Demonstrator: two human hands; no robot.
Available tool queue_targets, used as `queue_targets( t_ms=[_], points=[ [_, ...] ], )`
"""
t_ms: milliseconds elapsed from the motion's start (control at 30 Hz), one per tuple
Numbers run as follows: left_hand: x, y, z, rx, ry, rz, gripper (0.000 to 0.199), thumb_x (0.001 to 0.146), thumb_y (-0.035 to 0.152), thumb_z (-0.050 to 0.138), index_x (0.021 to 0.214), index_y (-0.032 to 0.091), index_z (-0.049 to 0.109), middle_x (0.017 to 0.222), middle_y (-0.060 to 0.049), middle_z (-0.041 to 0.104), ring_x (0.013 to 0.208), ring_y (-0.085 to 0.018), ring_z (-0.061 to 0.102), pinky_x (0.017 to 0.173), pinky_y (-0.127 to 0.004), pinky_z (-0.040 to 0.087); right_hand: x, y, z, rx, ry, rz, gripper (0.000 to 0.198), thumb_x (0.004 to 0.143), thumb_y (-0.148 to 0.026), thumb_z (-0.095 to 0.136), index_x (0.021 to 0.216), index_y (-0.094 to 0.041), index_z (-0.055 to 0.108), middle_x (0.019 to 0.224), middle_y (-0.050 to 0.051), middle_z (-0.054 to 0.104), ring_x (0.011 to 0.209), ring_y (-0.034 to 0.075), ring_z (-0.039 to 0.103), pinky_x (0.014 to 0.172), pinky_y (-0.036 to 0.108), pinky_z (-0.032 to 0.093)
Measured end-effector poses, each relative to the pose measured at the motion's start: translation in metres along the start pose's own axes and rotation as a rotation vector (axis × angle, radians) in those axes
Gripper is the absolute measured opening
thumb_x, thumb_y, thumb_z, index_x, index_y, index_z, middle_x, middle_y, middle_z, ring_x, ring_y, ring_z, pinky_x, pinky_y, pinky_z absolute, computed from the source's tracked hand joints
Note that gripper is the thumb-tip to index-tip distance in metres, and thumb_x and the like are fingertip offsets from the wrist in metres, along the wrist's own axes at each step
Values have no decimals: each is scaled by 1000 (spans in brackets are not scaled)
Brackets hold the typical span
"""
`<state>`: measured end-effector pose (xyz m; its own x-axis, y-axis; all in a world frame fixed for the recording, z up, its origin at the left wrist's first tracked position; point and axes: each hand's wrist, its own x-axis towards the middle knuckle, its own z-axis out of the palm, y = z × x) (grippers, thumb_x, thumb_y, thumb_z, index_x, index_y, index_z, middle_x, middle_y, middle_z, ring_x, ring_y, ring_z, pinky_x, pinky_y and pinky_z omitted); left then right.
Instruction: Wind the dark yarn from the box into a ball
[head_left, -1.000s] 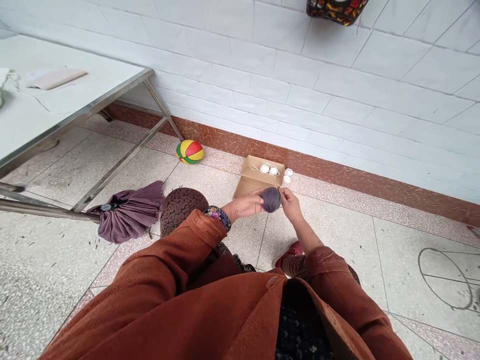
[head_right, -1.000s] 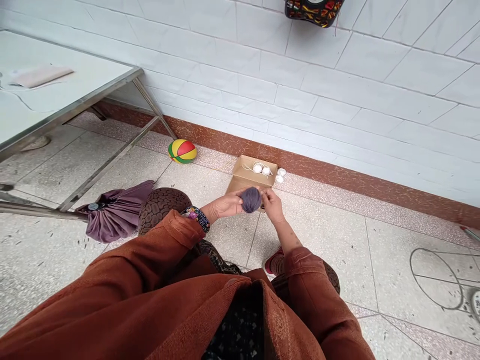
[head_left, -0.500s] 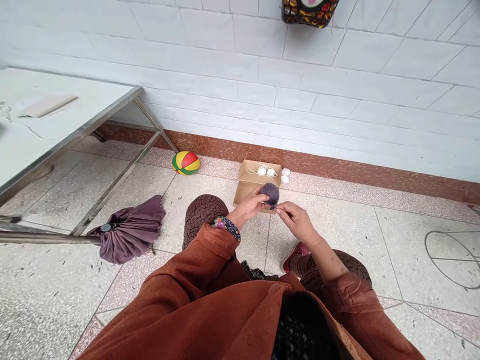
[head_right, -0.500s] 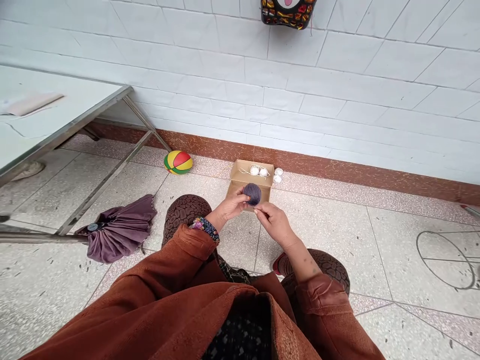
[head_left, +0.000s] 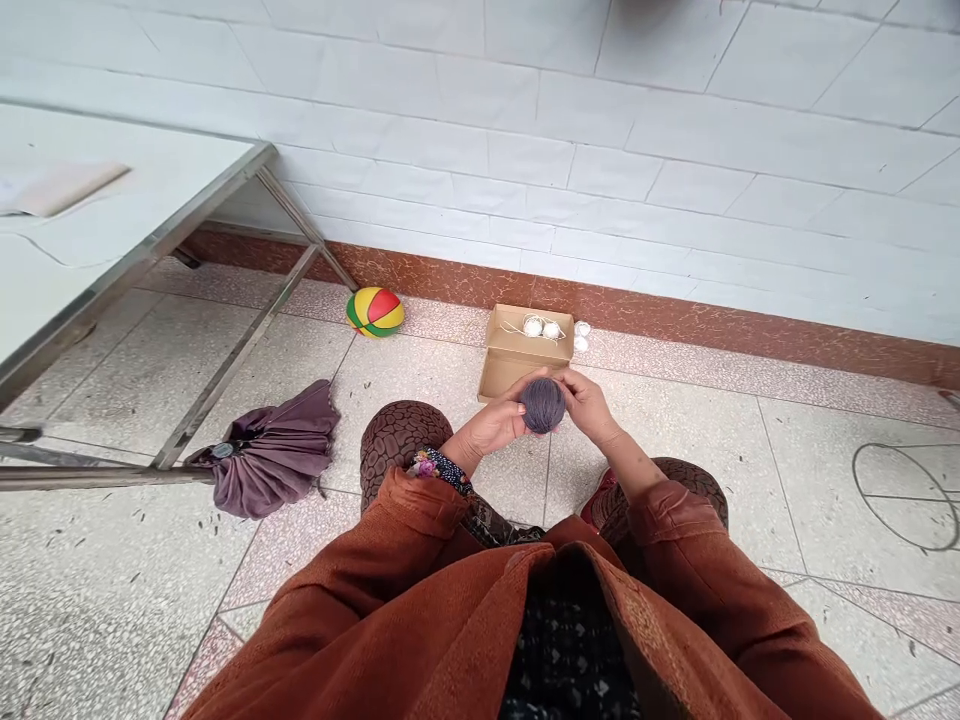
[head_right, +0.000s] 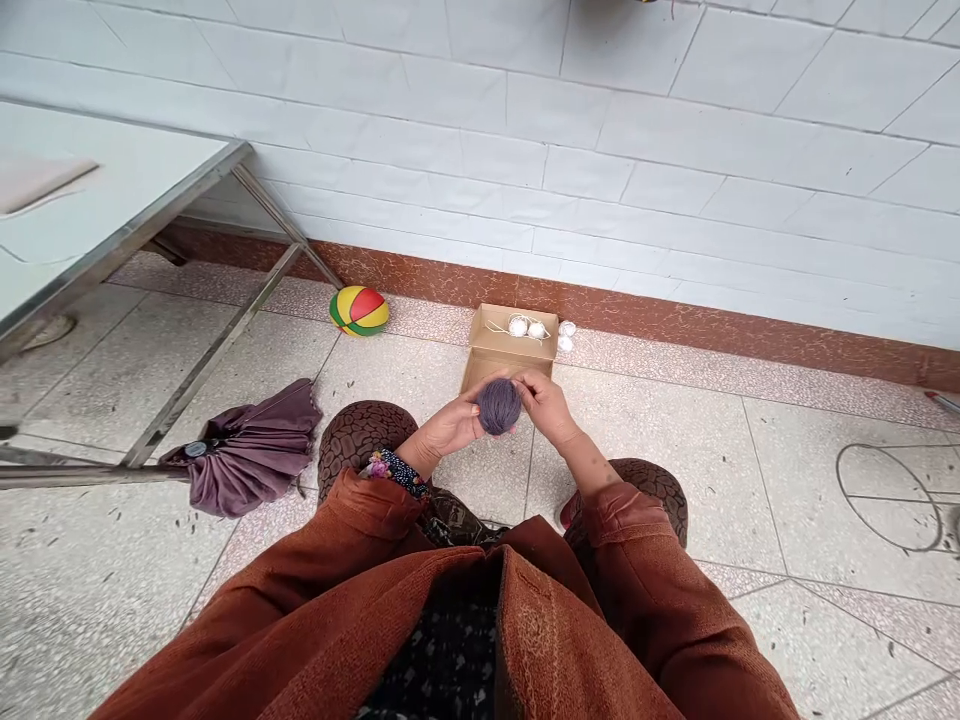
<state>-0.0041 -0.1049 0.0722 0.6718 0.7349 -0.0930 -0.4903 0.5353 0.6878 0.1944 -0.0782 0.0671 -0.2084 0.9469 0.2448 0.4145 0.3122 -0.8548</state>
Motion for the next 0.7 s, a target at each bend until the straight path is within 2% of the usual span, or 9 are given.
queue_targets(
  t_ms=[133,267,433,533,633,700],
  points=[
    [-9,-1,-6,-77,17,-40,83,74,31,67,152,25,37,121,-13,67,85,-24,72,65,-28,46,-16,7,22,82,-19,83,24,93,-37,51,84,-21,66,84,4,69,78,18,61,75,30,49],
    [-13,-1,-6,-117,53,-39,80,71,34,68,145,17,45,113,-15,72,87,-27,72,68,-32,48,-29,10,37,123,-6,147,20,89,-36,54,85,-21,67,82,4,69,81,20,63,78,32,51],
    [-28,7,-4,-122,77,27,78,67,28,70,142,18,48,119,-15,69,100,-30,69,78,-36,51,-33,7,52,111,-15,138,21,87,-38,55,79,-23,68,80,4,69,84,22,64,83,36,51],
    [-41,12,-5,-96,76,60,82,67,24,70,145,25,45,128,-11,63,104,-27,66,82,-36,51,-26,-2,45,141,-4,122,24,87,-44,58,82,-23,69,85,5,70,85,22,64,83,37,50],
    [-49,13,-6,-30,80,53,86,68,23,68,149,31,40,131,-7,58,100,-21,64,81,-33,51,-15,-19,22,185,67,144,27,87,-48,61,86,-23,69,85,3,68,81,19,61,78,34,49],
    [-51,11,-4,21,62,13,88,68,23,68,150,33,38,128,-7,59,93,-19,63,79,-30,50,-5,-34,5,202,69,158,29,89,-50,61,87,-23,69,78,1,63,75,18,57,72,31,47]
  ],
)
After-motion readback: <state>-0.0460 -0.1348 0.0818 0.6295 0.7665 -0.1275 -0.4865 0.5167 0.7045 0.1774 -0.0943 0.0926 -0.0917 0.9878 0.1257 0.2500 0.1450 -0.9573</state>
